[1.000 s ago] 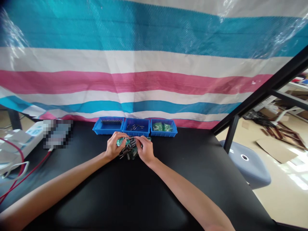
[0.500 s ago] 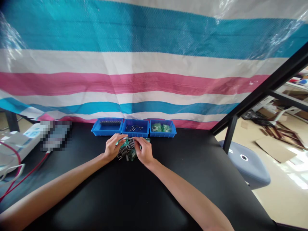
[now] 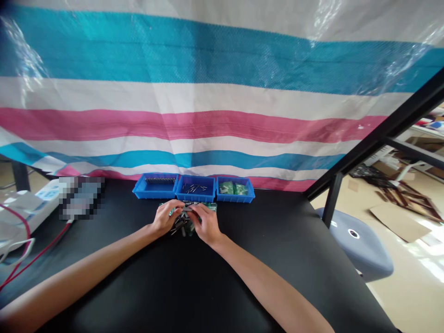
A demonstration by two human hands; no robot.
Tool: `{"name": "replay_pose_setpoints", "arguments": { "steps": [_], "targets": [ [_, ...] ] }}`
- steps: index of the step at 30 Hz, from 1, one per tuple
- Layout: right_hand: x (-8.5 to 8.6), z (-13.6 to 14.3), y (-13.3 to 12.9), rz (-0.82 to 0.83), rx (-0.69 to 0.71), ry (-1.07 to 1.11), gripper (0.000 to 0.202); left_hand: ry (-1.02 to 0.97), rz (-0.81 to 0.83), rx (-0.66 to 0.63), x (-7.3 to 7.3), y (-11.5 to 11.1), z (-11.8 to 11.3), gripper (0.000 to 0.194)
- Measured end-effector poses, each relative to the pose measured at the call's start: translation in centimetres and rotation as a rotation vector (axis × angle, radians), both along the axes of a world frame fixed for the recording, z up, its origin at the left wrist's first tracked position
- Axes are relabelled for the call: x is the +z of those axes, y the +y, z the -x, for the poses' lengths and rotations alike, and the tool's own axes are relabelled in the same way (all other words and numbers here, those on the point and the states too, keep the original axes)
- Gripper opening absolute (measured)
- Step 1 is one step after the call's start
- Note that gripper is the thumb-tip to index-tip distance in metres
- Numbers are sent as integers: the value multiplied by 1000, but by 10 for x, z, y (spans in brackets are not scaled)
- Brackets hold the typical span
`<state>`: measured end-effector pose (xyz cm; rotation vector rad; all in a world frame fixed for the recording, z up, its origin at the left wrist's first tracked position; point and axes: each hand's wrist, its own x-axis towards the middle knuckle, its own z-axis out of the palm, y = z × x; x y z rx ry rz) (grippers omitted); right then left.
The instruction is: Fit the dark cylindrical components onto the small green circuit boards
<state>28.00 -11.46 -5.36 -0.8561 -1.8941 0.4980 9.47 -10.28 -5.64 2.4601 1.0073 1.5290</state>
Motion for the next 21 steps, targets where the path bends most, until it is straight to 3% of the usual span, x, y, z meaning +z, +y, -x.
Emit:
{"name": "replay_pose_setpoints", "arguments": {
  "steps": [5,13,16,21],
  "targets": [
    [0,-1,2,24,-95,-16,22,10,43,18,6,-1,-1,19],
    [0,-1,3,57,-59,-80,35,68,-71,58,1,-2,-3,16],
    [1,-1,2,81,-62,-40,39,39,-84,128,18,-4,-3,15],
    [1,-1,2,95,-44,0,36,75,-2,336,69,24,22,18]
  ]
}}
